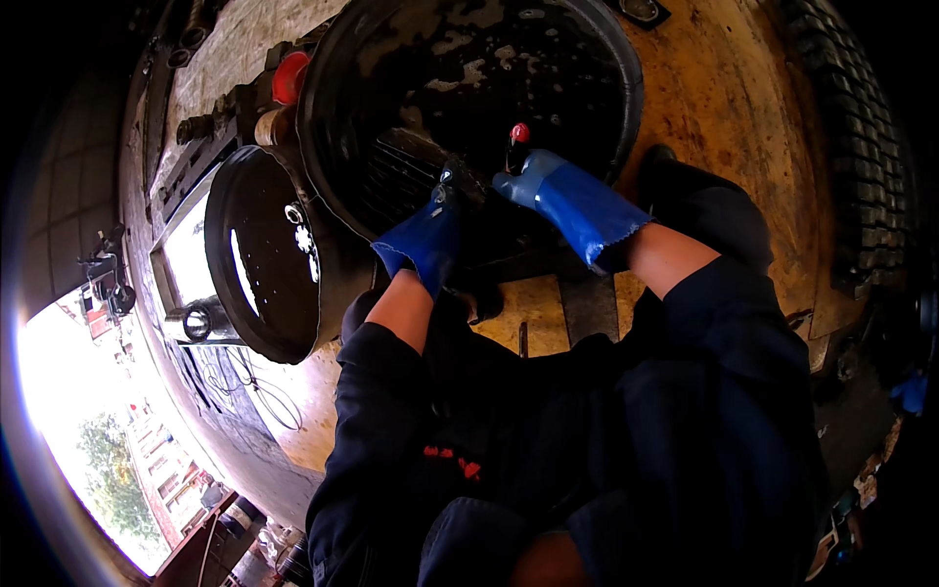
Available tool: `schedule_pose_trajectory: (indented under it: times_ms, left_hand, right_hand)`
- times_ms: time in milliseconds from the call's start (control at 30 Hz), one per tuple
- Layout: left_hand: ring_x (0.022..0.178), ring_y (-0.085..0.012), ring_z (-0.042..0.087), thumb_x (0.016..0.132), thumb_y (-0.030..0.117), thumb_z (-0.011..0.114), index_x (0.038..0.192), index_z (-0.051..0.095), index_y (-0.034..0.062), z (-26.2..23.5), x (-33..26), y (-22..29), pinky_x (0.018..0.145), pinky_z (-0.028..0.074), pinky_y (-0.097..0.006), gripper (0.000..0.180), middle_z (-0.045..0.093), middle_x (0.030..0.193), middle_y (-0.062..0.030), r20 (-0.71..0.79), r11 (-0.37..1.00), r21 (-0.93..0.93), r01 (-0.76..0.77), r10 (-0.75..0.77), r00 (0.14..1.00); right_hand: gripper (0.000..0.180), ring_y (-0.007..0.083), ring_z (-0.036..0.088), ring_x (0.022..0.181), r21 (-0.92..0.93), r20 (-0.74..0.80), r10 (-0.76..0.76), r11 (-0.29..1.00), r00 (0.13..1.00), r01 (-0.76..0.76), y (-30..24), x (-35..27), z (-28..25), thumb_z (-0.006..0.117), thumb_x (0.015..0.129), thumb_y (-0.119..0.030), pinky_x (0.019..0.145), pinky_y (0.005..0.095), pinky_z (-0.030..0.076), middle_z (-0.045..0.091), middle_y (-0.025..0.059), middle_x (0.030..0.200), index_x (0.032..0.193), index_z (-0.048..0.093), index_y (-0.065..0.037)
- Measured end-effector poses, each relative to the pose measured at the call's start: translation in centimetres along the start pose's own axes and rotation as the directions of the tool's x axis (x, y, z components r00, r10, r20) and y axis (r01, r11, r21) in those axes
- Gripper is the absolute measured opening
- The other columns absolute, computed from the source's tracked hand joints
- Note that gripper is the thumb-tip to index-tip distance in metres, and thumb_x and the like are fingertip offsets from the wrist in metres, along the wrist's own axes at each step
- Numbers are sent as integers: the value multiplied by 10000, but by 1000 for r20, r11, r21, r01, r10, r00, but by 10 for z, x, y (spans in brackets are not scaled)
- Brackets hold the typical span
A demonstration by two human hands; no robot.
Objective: The person scrubs a dark, cylindrical mechanical part inside a large metal basin filled with liquid using a red-handled brush. They repeatedly scrub the part, dip it into the liquid, and rotate it to clean different sides.
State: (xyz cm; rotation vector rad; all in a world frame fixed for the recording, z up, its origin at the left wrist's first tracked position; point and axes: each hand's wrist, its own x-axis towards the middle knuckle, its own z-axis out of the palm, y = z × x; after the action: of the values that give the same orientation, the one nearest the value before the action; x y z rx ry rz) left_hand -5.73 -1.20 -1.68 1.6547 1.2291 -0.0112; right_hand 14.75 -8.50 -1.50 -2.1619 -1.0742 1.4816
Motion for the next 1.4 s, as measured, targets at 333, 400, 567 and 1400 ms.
schedule_pose_trajectory:
  times_ms: [333,400,567,1400]
  left_hand:
    - [1401,-276,406,1061,375,253,1491,394,101,1,4,-9,1160,276,-348,528,441,1510,-130,19,1000,-1,19,-19,1000]
    - [1420,-270,390,1066,393,237,1508,375,104,1,1,-2,1176,258,-347,546,424,1533,-127,52,999,37,39,-41,998]
    - [1449,-273,364,1073,427,232,1520,364,76,-5,-29,72,1195,243,-342,584,406,1560,-126,36,932,323,166,-187,982]
    - [1159,-426,561,941,-14,422,1303,526,-35,1,-13,65,993,463,-409,377,590,1218,-302,-128,867,393,-305,380,916]
  right_hand:
    - [483,277,693,977,95,-78,144,986,986,-136,-8,13,-24,622,896,-459,890,382,532,725,161,1043,1175,700,-72]
    - [418,248,698,925,399,-57,265,890,963,-222,-30,4,-37,638,892,-403,843,378,539,727,141,1005,1111,708,-54]
    - [374,213,687,811,702,-79,301,694,950,-162,-29,16,-12,671,879,-363,763,361,542,720,92,923,1015,699,-16]
    - [430,281,698,922,142,-241,-38,987,970,74,28,7,-49,616,906,-442,872,355,532,728,163,961,1068,712,-55]
